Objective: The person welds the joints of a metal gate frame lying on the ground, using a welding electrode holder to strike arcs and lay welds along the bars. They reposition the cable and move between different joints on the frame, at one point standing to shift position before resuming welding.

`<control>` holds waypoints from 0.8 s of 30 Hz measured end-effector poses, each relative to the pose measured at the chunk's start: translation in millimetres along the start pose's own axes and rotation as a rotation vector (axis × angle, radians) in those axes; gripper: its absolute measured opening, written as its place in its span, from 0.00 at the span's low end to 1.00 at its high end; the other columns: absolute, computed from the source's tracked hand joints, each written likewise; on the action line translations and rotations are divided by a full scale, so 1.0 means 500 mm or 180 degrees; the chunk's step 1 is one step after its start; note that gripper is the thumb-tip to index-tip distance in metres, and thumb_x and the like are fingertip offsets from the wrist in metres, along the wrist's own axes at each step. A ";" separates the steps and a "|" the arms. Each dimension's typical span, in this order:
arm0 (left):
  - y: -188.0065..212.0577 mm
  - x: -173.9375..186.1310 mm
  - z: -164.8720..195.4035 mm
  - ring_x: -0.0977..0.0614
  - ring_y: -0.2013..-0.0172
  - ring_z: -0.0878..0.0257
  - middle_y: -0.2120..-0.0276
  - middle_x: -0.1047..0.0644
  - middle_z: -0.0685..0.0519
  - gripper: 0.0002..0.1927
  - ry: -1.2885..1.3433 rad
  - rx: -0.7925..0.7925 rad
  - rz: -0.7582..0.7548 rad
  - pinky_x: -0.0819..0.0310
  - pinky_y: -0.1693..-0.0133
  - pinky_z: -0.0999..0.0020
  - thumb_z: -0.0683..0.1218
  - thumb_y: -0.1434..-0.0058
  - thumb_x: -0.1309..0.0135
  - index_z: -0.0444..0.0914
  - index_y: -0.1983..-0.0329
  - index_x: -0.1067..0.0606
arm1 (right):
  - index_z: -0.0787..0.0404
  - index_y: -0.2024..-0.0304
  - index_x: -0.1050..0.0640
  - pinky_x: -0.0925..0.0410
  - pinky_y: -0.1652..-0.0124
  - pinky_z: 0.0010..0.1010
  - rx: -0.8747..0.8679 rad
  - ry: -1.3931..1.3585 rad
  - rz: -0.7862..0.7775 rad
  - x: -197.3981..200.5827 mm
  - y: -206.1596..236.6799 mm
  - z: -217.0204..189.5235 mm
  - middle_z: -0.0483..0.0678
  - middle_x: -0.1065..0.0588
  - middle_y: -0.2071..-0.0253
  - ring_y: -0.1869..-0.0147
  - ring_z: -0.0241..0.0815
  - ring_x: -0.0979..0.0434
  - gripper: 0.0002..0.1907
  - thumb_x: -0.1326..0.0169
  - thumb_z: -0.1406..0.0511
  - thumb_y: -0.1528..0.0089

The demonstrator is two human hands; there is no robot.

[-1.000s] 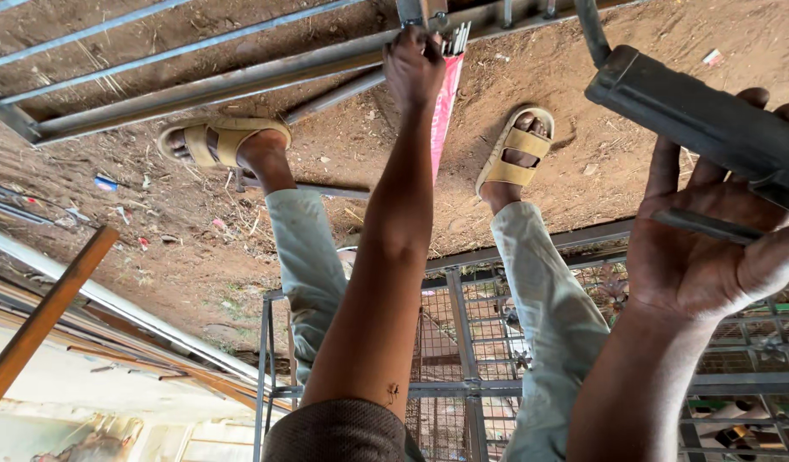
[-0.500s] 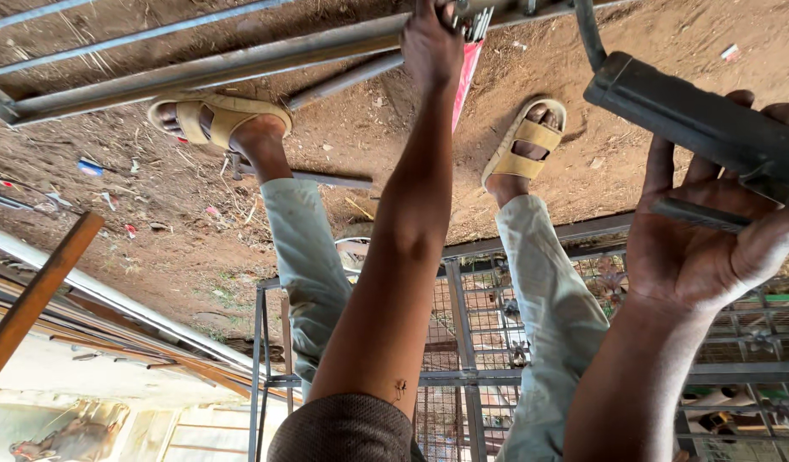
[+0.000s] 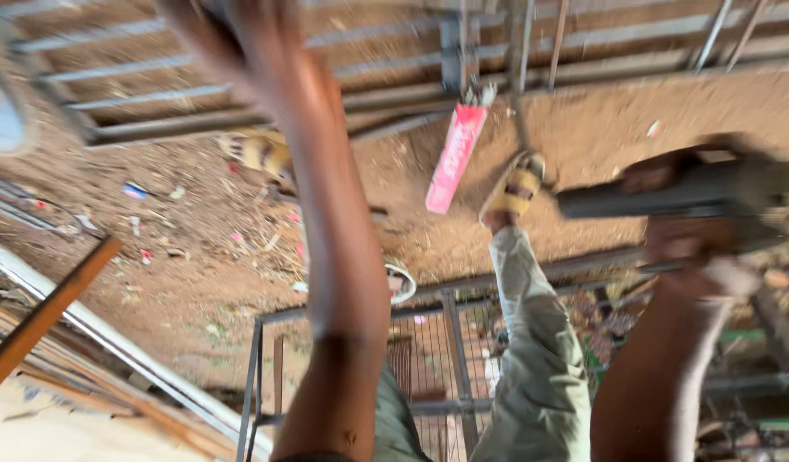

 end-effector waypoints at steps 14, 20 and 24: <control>0.070 0.493 0.525 0.22 0.68 0.59 0.60 0.20 0.50 0.13 0.1014 0.2028 0.1835 0.43 0.76 0.68 0.51 0.24 0.58 0.54 0.38 0.36 | 0.64 0.26 0.39 0.36 0.37 0.37 -0.1410 0.1896 -0.2271 -0.658 -0.086 -0.137 0.49 0.28 0.37 0.34 0.43 0.32 0.58 0.26 0.68 0.56; 0.146 0.546 0.611 0.16 0.59 0.54 0.58 0.23 0.43 0.08 0.1834 0.1722 0.0946 0.15 0.55 0.55 0.46 0.26 0.55 0.40 0.48 0.36 | 0.62 0.26 0.40 0.42 0.33 0.34 -0.1121 0.1896 -0.2784 -0.807 -0.022 -0.203 0.48 0.35 0.29 0.27 0.40 0.38 0.58 0.25 0.66 0.57; 0.192 0.565 0.668 0.19 0.51 0.49 0.53 0.23 0.46 0.10 0.0428 0.1812 0.0882 0.21 0.48 0.49 0.46 0.29 0.52 0.40 0.46 0.32 | 0.60 0.26 0.38 0.41 0.34 0.33 -0.0901 0.2562 -0.3137 -0.830 0.001 -0.229 0.50 0.30 0.33 0.31 0.41 0.33 0.58 0.26 0.64 0.57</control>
Point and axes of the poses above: each hand's wrist, its own y-axis away from the middle knuckle, its own x-axis out of the back of the hand, z = x × y, the point moved 3 cm from there along -y, towards the middle knuckle
